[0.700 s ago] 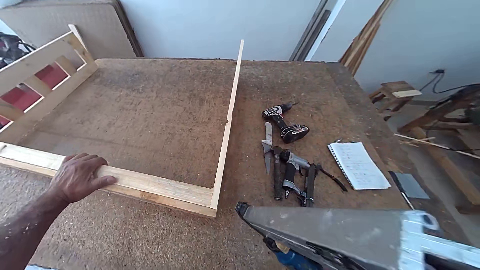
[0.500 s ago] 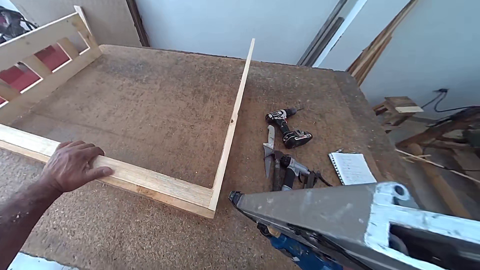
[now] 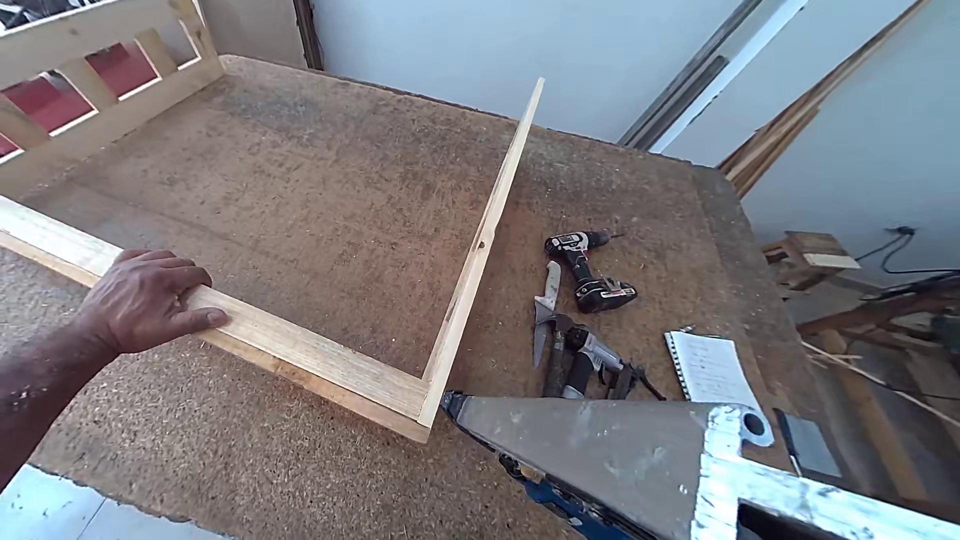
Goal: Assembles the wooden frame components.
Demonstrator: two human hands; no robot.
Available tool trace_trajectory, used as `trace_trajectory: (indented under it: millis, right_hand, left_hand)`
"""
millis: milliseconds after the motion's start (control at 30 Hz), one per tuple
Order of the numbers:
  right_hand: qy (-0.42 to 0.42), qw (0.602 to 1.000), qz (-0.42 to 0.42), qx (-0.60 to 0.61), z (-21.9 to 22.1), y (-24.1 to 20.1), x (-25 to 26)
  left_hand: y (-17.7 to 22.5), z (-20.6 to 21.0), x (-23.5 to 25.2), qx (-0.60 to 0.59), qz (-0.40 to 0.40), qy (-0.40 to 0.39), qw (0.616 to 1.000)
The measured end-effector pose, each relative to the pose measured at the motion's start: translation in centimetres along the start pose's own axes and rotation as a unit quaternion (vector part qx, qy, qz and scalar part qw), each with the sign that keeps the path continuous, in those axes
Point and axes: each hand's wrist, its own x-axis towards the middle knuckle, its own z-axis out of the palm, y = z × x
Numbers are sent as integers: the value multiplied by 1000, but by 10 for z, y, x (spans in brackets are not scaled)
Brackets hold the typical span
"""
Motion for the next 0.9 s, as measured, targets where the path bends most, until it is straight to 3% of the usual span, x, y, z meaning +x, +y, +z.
trace_trajectory:
  millis: [133,200,267,367,467,567,600,667,700,800,900]
  right_hand:
    - [13,1000,5,27,1,-5,2]
    - [51,994,80,47,25,-45,37]
    - [55,993,76,65,38,-62,58]
    - [-5,996,53,73,30,-57,60]
    - [-12,996,71,55,25,-54,53]
    - [109,974,193,38,24,-47,28]
    - [132,971,196,32,17,-32,10]
    - [-5,999,-7,43,-21,29,-32]
    - [-6,999,-15,38,-16,24,-25]
    - [33,994,100,9,24,-45,38]
    - [21,996,80,26,25,-51,50]
  left_hand:
    - [0,0,1,2,4,-13,1000]
    - [0,0,1,3,3,-19,1000]
    - [-1,0,1,4,-2,-22,1000]
    - [-3,1,1,4,2,-22,1000]
    - [-3,0,0,3,3,-21,1000]
    - [-3,1,-1,6,2,-15,1000]
    - [-1,1,-2,3,5,-14,1000]
    - [6,-6,-3,-7,23,-22,999]
    - [13,-10,0,-21,40,-27,999]
    - [51,-13,13,-55,92,-41,993]
    - [93,-17,24,-55,141,-58,987]
